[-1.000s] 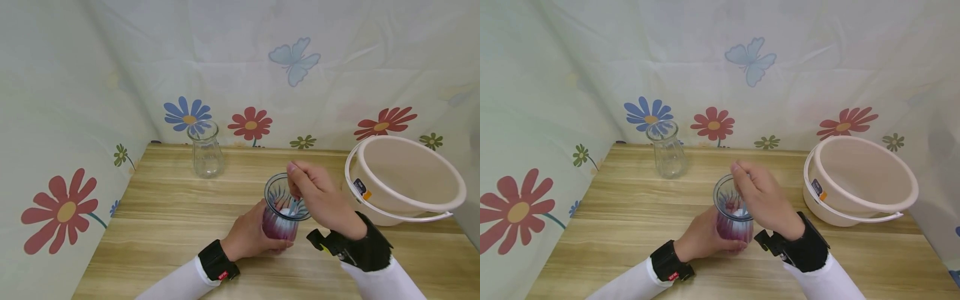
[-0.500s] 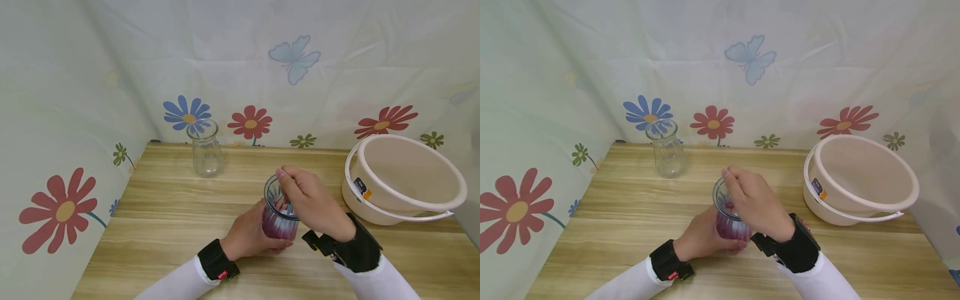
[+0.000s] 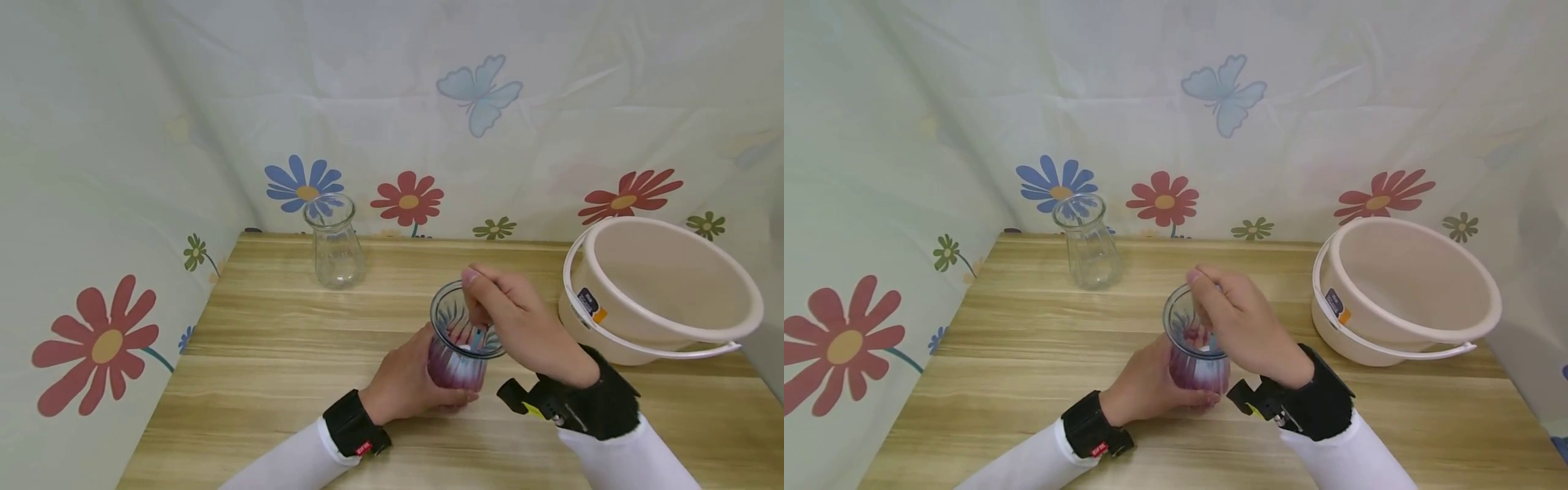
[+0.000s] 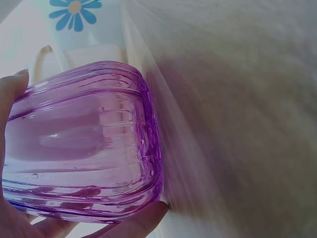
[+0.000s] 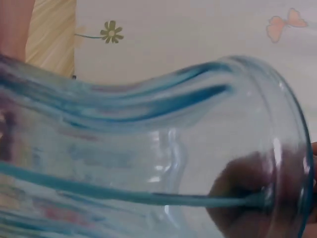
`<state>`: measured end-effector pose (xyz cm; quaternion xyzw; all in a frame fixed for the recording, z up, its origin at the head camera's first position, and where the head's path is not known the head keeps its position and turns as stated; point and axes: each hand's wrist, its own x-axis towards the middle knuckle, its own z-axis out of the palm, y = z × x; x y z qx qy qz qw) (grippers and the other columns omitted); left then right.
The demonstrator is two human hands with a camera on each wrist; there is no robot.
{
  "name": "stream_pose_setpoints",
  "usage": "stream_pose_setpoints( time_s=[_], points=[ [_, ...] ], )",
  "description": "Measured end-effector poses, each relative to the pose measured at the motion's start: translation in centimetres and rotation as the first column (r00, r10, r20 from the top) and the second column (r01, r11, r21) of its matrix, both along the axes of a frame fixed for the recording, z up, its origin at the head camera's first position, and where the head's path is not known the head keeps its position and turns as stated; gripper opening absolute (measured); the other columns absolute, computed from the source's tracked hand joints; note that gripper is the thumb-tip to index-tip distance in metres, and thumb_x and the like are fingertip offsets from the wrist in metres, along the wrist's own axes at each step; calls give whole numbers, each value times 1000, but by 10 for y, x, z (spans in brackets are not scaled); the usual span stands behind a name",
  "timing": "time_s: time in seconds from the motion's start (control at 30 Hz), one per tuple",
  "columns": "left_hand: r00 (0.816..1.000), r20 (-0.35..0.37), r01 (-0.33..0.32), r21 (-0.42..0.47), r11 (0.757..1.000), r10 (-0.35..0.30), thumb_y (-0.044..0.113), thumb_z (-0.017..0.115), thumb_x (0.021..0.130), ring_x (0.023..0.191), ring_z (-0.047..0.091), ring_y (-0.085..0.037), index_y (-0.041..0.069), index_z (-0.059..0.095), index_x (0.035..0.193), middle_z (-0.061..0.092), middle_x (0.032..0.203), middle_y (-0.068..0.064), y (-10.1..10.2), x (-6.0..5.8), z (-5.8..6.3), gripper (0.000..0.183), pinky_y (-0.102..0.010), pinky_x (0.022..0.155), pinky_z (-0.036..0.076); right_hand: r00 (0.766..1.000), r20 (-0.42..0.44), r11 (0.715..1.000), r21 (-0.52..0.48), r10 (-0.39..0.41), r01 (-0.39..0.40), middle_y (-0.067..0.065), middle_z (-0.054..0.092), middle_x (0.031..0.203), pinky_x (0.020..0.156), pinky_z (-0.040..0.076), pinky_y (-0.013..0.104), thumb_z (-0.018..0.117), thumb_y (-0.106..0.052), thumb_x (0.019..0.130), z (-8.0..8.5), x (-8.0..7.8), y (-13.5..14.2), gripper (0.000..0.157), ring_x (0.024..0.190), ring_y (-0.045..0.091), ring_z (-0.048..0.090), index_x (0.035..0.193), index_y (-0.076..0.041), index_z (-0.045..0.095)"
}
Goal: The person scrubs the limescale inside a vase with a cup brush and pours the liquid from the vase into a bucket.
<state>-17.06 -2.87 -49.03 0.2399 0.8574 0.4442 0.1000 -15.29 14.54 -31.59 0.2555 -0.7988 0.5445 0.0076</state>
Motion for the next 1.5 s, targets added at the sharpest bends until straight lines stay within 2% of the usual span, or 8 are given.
stream_pose_setpoints(
  time_s=[0.2, 0.43, 0.6, 0.77, 0.93, 1.07, 1.23, 1.5],
  points=[
    [1000, -15, -4, -5, 1000, 4, 72, 83, 71, 111, 62, -6, 43, 29, 151, 59, 136, 13, 1, -1, -2, 101, -33, 94, 58, 999, 28, 999, -47, 22, -21, 8, 37, 65, 58, 39, 37, 35, -21, 114, 9, 1, 0, 45, 60, 24, 44, 74, -5, 44],
    [998, -55, 0, 0, 1000, 0, 74, 81, 72, 112, 63, -6, 41, 28, 153, 58, 137, 13, 1, -2, -2, 102, -33, 95, 57, 1000, 23, 987, -158, 17, -13, 7, 32, 65, 55, 35, 37, 35, -24, 114, 27, 3, 3, 48, 59, 26, 39, 72, -3, 42],
    [999, -42, 0, 2, 1000, 0, 73, 82, 71, 112, 63, -6, 42, 27, 153, 58, 138, 14, 0, -2, -2, 103, -33, 95, 57, 998, 48, 976, -215, 41, -30, 7, 31, 65, 54, 32, 37, 36, -25, 114, 28, 3, 3, 48, 58, 26, 36, 72, -2, 40],
    [1000, -30, 3, 8, 1000, -3, 71, 83, 72, 112, 63, -6, 43, 27, 152, 58, 137, 14, 1, -1, -1, 102, -33, 96, 57, 996, 41, 980, -185, 80, -71, 6, 30, 65, 52, 30, 36, 34, -22, 115, 18, 1, 1, 47, 56, 25, 34, 72, -4, 39],
    [1000, -29, 5, 15, 1000, -4, 72, 83, 71, 110, 62, -5, 43, 29, 150, 59, 135, 15, 0, -1, -1, 100, -32, 96, 57, 995, 76, 991, -124, 61, -52, 8, 30, 64, 53, 31, 36, 34, -26, 115, 8, 1, -1, 48, 56, 26, 35, 72, -5, 39],
    [999, -33, 4, 13, 1000, -4, 73, 82, 71, 109, 62, -5, 42, 30, 149, 59, 133, 15, 0, -1, -1, 99, -31, 95, 57, 994, 87, 991, -120, 68, -57, 8, 31, 65, 52, 33, 36, 35, -24, 115, 2, 0, -3, 47, 56, 26, 36, 73, -4, 40],
    [999, -41, -5, 8, 1000, 5, 77, 80, 70, 107, 62, -5, 42, 31, 148, 60, 131, 15, -1, -1, -1, 98, -30, 93, 57, 995, 47, 992, -91, 89, -84, 8, 33, 65, 52, 35, 37, 36, -18, 114, -1, -2, -3, 42, 56, 25, 40, 74, -5, 42],
    [1000, -29, 9, 11, 1000, -8, 75, 81, 71, 108, 61, -5, 44, 29, 149, 59, 131, 15, 0, -1, -2, 99, -30, 93, 57, 988, 100, 993, 5, 119, -121, 8, 36, 68, 58, 37, 36, 36, -21, 114, -1, -3, -2, 41, 62, 27, 41, 77, -5, 44]
  ],
)
